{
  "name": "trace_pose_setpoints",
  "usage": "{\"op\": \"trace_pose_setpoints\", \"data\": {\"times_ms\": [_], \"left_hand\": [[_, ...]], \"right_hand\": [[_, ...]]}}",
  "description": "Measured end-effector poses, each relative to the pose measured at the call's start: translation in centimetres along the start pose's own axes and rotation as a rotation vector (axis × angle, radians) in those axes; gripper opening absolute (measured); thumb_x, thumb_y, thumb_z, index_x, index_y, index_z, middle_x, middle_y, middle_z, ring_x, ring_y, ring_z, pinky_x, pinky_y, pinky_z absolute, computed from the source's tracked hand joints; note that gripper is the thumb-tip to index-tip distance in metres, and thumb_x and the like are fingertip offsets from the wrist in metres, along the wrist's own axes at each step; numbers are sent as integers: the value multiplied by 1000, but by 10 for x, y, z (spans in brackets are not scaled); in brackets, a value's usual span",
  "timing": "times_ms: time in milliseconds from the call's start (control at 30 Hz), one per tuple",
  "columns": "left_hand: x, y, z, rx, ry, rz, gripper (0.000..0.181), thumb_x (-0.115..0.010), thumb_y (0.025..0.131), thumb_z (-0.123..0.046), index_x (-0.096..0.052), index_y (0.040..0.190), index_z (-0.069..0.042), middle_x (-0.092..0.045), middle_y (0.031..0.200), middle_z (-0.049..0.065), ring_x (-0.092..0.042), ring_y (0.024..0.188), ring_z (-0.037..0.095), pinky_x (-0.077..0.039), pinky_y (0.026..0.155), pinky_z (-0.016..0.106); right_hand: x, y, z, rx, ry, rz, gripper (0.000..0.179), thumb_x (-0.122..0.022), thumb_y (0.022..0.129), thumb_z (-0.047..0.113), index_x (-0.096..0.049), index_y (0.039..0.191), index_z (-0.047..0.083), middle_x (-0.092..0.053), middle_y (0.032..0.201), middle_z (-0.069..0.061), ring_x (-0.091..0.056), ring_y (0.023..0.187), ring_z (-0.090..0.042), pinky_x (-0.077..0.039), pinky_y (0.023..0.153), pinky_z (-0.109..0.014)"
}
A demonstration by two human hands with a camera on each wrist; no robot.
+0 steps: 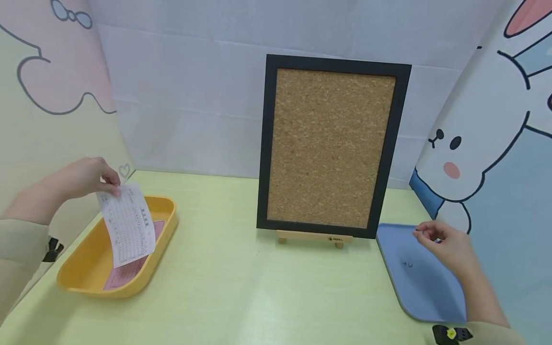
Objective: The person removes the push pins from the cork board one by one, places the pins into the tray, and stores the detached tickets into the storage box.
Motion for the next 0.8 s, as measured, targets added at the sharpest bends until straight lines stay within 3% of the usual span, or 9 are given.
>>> {"op": "trace_pose_setpoints", "data": {"times_ms": [400,800], "left_hand": [[-39,2,5,-56,25,60,13,-81,69,-17,-70,75,-13,-60,71,-4,-51,67,14,-47,65,31],[-69,3,8,-46,-77,120,15,-80,71,-20,-68,73,-11,-58,69,-3,-51,65,14,-43,61,28]], "right_hand": [[-23,-2,-16,97,0,46,13,-71,84,16,-65,91,8,-58,71,10,-48,64,1,-38,53,-19],[-38,-3,-33,32,-57,135,20,-71,85,25,-66,93,8,-58,74,3,-46,65,0,-37,54,-22]]}}
Point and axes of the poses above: each hand's wrist, its own y-axis towards the middle knuckle, its own x-axis out of the back of the hand, z = x × y, the point moved 5 cm from there along y, towards the middle knuckle
